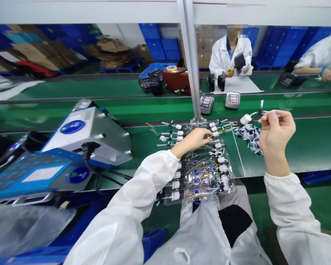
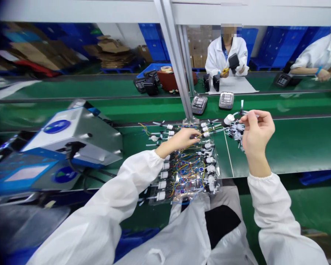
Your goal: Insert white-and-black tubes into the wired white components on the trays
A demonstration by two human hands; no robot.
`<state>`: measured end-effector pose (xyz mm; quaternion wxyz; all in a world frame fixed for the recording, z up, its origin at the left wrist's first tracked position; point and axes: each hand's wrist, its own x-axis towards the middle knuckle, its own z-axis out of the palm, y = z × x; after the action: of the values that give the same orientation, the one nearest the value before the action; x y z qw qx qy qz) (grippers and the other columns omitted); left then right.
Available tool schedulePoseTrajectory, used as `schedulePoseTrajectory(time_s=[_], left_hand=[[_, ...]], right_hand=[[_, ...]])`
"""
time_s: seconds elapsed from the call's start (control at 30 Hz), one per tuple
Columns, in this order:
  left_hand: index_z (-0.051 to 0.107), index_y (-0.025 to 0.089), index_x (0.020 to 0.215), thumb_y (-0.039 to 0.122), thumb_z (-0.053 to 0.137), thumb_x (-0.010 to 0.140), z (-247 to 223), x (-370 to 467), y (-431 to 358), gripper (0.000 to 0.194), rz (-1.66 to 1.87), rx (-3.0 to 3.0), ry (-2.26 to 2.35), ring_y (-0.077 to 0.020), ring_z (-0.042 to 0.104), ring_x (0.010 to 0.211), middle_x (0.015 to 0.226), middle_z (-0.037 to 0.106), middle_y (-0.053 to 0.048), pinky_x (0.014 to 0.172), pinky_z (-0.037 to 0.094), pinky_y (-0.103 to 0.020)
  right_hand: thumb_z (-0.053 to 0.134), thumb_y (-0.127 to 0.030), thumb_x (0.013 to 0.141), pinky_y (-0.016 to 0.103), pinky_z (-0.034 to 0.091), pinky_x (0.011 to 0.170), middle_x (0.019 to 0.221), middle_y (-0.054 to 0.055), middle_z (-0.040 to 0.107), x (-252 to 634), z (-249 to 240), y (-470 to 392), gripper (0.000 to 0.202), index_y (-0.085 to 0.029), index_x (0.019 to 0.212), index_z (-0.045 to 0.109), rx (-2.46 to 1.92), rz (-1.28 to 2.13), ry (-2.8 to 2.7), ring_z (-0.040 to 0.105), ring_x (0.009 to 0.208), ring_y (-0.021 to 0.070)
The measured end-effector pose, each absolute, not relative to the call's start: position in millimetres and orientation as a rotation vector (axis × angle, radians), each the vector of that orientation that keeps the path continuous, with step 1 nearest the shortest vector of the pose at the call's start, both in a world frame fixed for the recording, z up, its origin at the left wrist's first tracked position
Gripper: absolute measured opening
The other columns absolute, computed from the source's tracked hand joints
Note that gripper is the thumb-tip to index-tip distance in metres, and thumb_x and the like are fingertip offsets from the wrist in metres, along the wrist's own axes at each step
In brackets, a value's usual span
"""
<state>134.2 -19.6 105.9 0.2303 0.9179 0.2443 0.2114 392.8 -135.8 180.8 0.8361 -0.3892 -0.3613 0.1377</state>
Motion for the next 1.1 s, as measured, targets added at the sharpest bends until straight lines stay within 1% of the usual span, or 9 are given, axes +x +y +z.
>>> schedulePoseTrajectory(time_s=[0.07, 0.13, 0.3, 0.47, 0.6, 0.73, 0.87, 1.0, 1.1], left_hand=[[0.078, 0.02, 0.099, 0.032, 0.062, 0.098, 98, 134, -15, 0.02, 0.623, 2.498, 0.68, -0.0218, 0.072, 0.086, 0.097, 0.079, -0.007, 0.085, 0.054, -0.035], [0.076, 0.019, 0.094, 0.035, 0.061, 0.099, 92, 135, -9, 0.023, 0.724, 2.488, 0.72, -0.0229, 0.069, 0.088, 0.095, 0.077, -0.008, 0.086, 0.053, -0.036], [0.072, 0.019, 0.094, 0.038, 0.059, 0.098, 85, 140, 7, 0.022, 0.775, 2.502, 0.747, -0.0249, 0.065, 0.095, 0.098, 0.074, -0.008, 0.092, 0.05, -0.038], [0.066, 0.018, 0.095, 0.039, 0.057, 0.098, 83, 143, 15, 0.023, 0.813, 2.295, 0.818, -0.02, 0.064, 0.084, 0.096, 0.073, -0.006, 0.082, 0.05, -0.033], [0.062, 0.018, 0.096, 0.044, 0.057, 0.098, 83, 139, 17, 0.027, 0.863, 1.979, 0.715, -0.0175, 0.065, 0.079, 0.088, 0.072, -0.005, 0.077, 0.052, -0.03], [0.07, 0.018, 0.104, 0.041, 0.072, 0.089, 87, 129, 18, 0.028, 0.759, 2.168, 0.633, -0.0199, 0.068, 0.087, 0.096, 0.074, -0.007, 0.084, 0.054, -0.034], [0.077, 0.02, 0.106, 0.031, 0.071, 0.088, 84, 122, 19, 0.021, 0.666, 2.431, 0.597, -0.0246, 0.07, 0.098, 0.107, 0.077, -0.009, 0.092, 0.054, -0.04], [0.078, 0.021, 0.106, 0.035, 0.07, 0.089, 74, 117, 21, 0.023, 0.682, 2.339, 0.719, -0.0251, 0.072, 0.098, 0.109, 0.078, -0.009, 0.09, 0.056, -0.04], [0.074, 0.019, 0.11, 0.037, 0.074, 0.087, 70, 115, 22, 0.03, 0.793, 2.156, 0.766, -0.0244, 0.073, 0.101, 0.112, 0.077, -0.01, 0.092, 0.057, -0.039]], right_hand=[[0.08, -0.032, 0.087, 0.028, 0.062, 0.067, 0.078, -0.005, 0.061, 406, 183, -142, 0.022, -0.021, 0.09, 0.061, -0.826, 0.223, -0.712, 0.066, 0.068, 0.01], [0.078, -0.032, 0.089, 0.026, 0.062, 0.067, 0.08, -0.005, 0.06, 418, 184, -146, 0.02, -0.021, 0.091, 0.061, -0.822, 0.167, -0.652, 0.065, 0.069, 0.009], [0.072, -0.024, 0.093, 0.022, 0.06, 0.069, 0.085, -0.004, 0.061, 432, 193, -157, 0.014, -0.02, 0.092, 0.059, -0.776, 0.103, -0.501, 0.065, 0.073, 0.0073], [0.063, -0.012, 0.096, 0.017, 0.056, 0.063, 0.08, -0.002, 0.062, 440, 211, -174, 0.009, -0.018, 0.09, 0.059, -0.605, 0.043, -0.397, 0.063, 0.067, 0.0059], [0.06, -0.012, 0.099, 0.013, 0.055, 0.061, 0.08, -0.003, 0.061, 456, 217, -182, 0.013, -0.019, 0.087, 0.061, -0.568, -0.013, -0.326, 0.064, 0.067, 0.0043], [0.057, -0.011, 0.101, 0.01, 0.055, 0.057, 0.077, -0.003, 0.06, 470, 216, -184, 0.023, -0.018, 0.08, 0.065, -0.502, 0.049, -0.241, 0.063, 0.063, 0.0029], [0.06, -0.01, 0.099, 0.009, 0.055, 0.057, 0.075, -0.003, 0.06, 474, 214, -184, 0.026, -0.018, 0.076, 0.068, -0.469, 0.076, -0.218, 0.061, 0.062, 0.0029], [0.061, -0.01, 0.099, 0.008, 0.056, 0.057, 0.075, -0.002, 0.061, 473, 213, -184, 0.026, -0.017, 0.075, 0.069, -0.466, 0.081, -0.217, 0.061, 0.061, 0.0031], [0.062, -0.01, 0.098, 0.009, 0.056, 0.057, 0.075, -0.001, 0.061, 473, 212, -183, 0.025, -0.017, 0.075, 0.069, -0.455, 0.091, -0.214, 0.062, 0.06, 0.0036]])
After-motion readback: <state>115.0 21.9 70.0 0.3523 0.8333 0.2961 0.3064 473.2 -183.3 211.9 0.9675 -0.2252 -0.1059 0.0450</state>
